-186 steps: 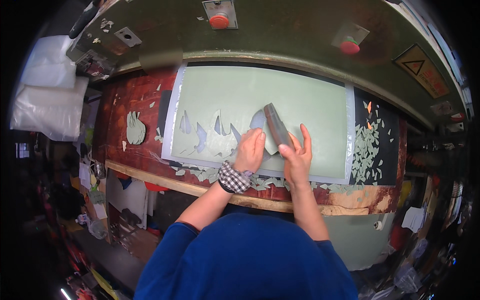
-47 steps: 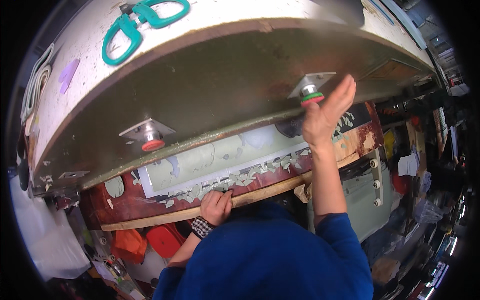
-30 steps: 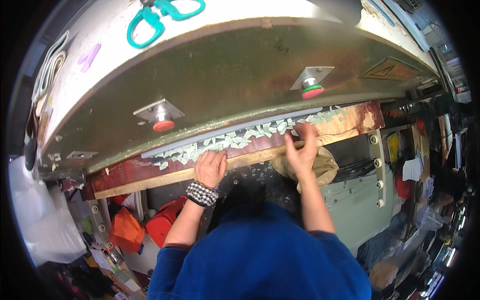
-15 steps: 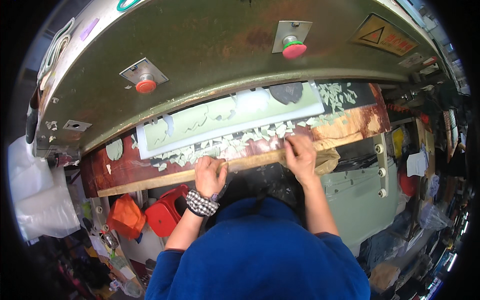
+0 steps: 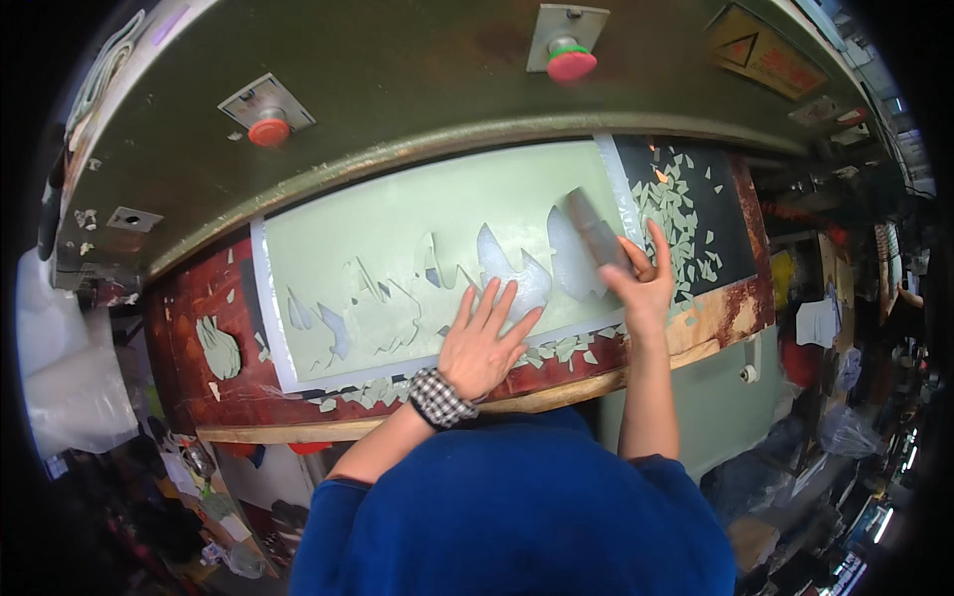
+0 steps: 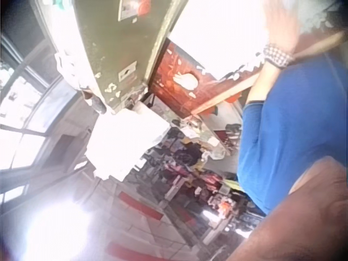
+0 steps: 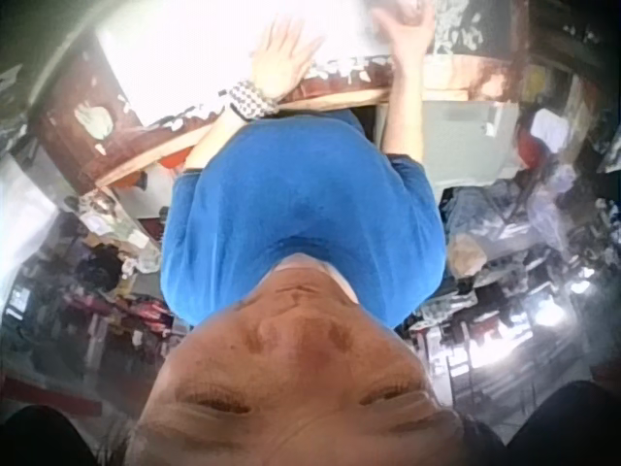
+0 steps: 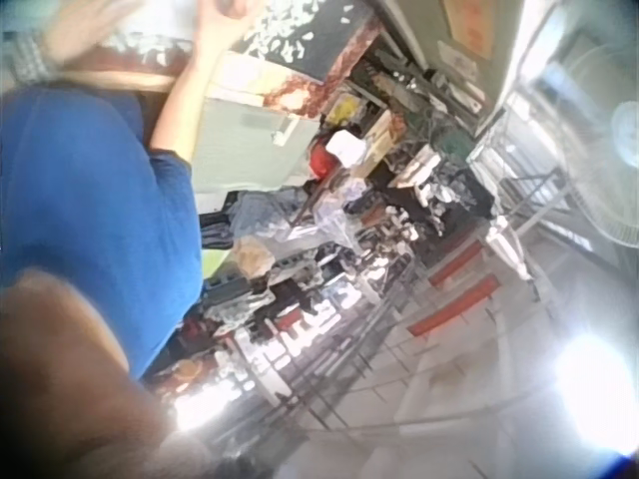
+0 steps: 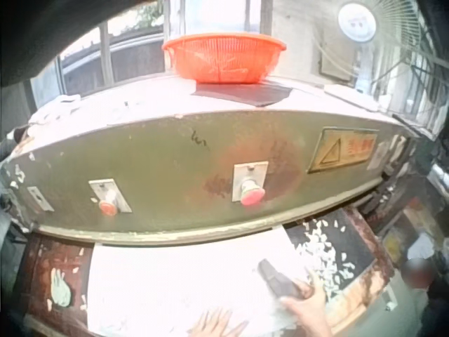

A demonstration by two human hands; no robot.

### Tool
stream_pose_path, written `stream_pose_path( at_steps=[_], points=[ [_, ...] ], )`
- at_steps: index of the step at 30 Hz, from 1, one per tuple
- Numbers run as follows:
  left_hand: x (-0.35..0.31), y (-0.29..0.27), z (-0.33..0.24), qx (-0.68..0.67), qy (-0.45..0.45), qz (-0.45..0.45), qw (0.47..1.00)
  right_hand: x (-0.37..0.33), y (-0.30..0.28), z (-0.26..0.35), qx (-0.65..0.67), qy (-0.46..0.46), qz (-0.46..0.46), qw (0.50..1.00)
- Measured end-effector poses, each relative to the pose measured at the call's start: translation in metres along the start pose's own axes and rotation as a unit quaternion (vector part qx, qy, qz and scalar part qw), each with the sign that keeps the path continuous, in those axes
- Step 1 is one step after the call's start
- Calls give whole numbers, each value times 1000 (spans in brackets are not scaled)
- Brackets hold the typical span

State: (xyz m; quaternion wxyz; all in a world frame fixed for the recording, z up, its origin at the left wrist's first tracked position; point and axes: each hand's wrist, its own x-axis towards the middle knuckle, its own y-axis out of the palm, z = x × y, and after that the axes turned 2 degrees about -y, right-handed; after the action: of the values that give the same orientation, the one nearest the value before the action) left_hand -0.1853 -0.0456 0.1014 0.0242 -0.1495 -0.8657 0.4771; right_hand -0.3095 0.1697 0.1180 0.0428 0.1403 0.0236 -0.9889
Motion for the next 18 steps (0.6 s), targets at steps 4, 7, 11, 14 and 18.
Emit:
stream_pose_path(
  at_steps=[4, 7, 11, 14, 18],
  points=[
    [-46, -5, -18, -37, 10, 77, 996, -25, -41, 17, 252, -17, -109, 961],
    [-55, -14, -34, -45, 25, 47, 998, -58, -52, 27, 214, -69, -131, 966],
    [-30, -21, -59, -233, -39, -42, 971, -112, -26, 23, 226, -32, -69, 971],
    [-8, -11, -88, -475, -143, -43, 867, -140, -2, 15, 202, 2, 4, 979],
    [-12, -2, -101, -569, -154, -110, 800, -155, -2, 9, 305, 76, 22, 949]
  ],
)
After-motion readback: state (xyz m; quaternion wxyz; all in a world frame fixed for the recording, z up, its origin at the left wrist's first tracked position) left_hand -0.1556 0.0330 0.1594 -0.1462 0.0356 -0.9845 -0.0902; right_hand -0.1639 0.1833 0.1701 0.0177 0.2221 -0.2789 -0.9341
